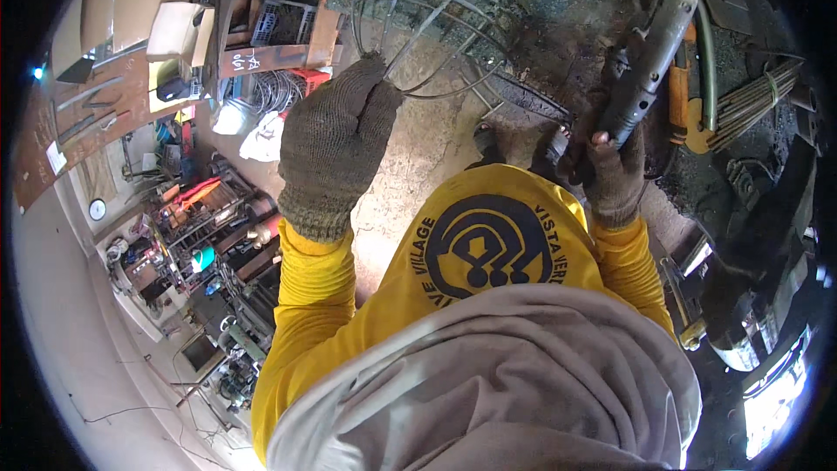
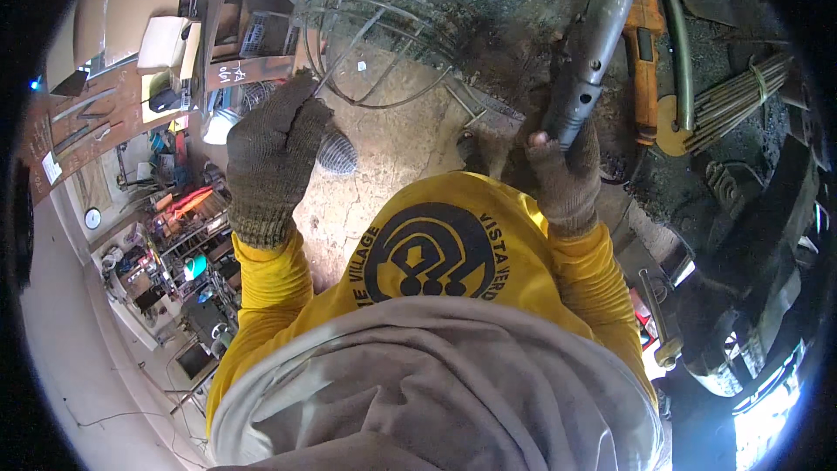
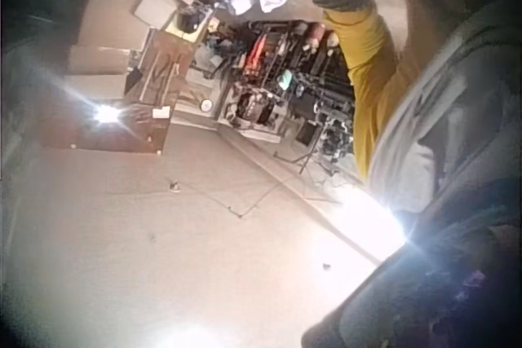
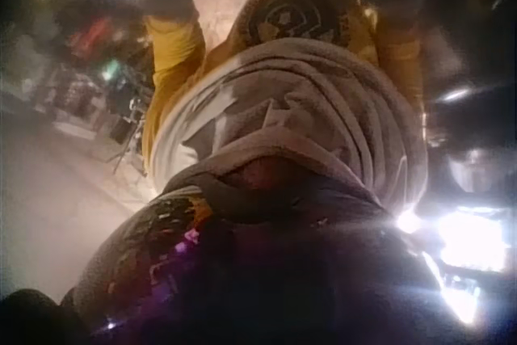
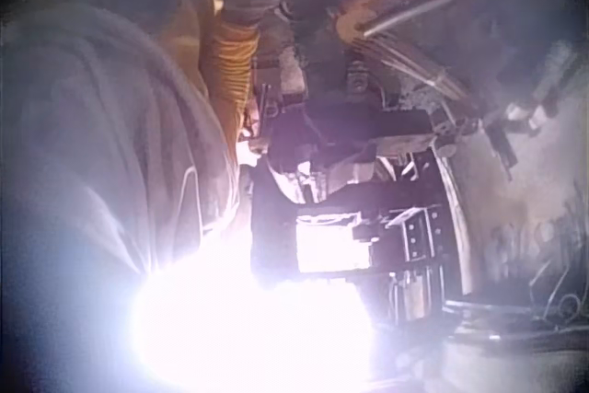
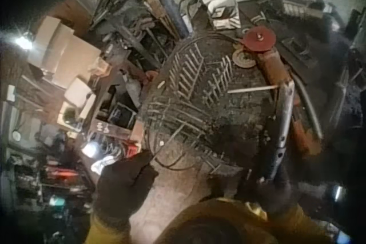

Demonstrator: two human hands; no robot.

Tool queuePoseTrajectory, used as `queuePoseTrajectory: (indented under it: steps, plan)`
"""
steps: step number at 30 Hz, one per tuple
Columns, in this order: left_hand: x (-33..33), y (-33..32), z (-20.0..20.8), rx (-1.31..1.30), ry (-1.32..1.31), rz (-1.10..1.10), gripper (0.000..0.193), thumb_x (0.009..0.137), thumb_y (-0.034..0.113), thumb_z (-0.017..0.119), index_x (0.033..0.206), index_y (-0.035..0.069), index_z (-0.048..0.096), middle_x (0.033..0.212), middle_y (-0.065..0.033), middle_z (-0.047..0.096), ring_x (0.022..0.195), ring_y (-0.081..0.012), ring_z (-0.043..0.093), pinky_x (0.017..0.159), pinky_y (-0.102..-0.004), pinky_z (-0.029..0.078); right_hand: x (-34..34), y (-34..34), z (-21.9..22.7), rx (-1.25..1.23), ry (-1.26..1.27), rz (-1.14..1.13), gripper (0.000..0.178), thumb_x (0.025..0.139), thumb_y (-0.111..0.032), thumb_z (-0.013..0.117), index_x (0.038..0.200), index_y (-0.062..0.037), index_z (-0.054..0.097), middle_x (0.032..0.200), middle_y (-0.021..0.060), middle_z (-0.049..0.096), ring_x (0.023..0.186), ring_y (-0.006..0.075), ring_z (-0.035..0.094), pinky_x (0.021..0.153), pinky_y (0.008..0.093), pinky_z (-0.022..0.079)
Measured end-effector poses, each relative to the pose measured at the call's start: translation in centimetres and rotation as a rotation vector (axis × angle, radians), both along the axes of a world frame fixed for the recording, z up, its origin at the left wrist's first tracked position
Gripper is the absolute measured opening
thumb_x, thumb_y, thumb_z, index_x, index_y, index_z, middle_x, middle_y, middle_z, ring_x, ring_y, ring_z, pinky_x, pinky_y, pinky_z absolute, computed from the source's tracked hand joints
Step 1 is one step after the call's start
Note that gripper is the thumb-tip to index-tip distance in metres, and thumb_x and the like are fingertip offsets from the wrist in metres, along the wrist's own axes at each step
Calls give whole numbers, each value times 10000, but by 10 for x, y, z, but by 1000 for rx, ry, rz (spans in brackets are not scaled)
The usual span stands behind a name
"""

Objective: The person welds a metal wire frame to a heavy metal component using a welding rod, then uses an angle grinder to smooth the joints.

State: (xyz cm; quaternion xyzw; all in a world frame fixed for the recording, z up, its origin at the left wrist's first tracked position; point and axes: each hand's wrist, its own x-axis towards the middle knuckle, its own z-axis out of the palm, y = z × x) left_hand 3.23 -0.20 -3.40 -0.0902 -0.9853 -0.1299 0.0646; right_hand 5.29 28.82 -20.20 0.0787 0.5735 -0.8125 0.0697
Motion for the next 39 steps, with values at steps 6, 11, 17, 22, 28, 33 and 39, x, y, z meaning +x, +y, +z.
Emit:
queuePoseTrajectory:
  steps: [6,11,17,22,28,33,39]
  plan:
    - [-1,4,2,47,13,1,263,875,139,720,1102,8,692,930,-172,732,770,-271,722,689,-329,563,3,4,-6,64,0,59,427,925,-226,683,1251,-13,506,952,25,601,781,100,553,665,253,470]
    - [0,10,2,36,-17,27,262,881,131,709,1101,-10,687,890,-169,732,747,-257,721,679,-326,559,7,10,6,-93,-150,137,397,921,-227,691,1208,-17,516,916,31,602,700,102,553,581,253,467]
    - [-2,11,5,-12,-32,24,269,882,136,708,1110,-6,689,910,-170,734,787,-251,725,715,-332,561,16,8,5,-48,-150,60,458,909,-335,705,1169,-5,522,815,54,613,520,116,551,432,244,440]
    - [0,10,0,9,2,17,279,879,126,711,1127,1,690,938,-171,737,828,-250,728,743,-332,561,18,7,9,-36,-200,70,420,915,-338,703,1113,-6,539,752,52,613,510,110,552,435,238,436]
    - [3,10,-2,82,-74,110,269,885,132,712,1120,4,696,943,-169,738,812,-240,733,741,-315,567,15,10,18,-48,-215,205,372,935,-148,637,1227,-10,453,842,67,593,622,143,588,499,286,510]
    - [4,4,-8,76,-38,111,243,886,140,714,1094,13,704,953,-159,740,828,-248,736,755,-316,570,16,9,28,-23,-218,259,467,947,-222,634,1301,-5,419,850,59,590,632,134,586,533,268,503]
    - [2,4,-9,-44,96,-26,241,882,174,725,1069,23,708,977,-158,738,847,-281,732,766,-338,573,18,7,45,68,-237,261,512,958,-295,625,1331,-28,398,850,47,588,601,103,562,507,243,467]
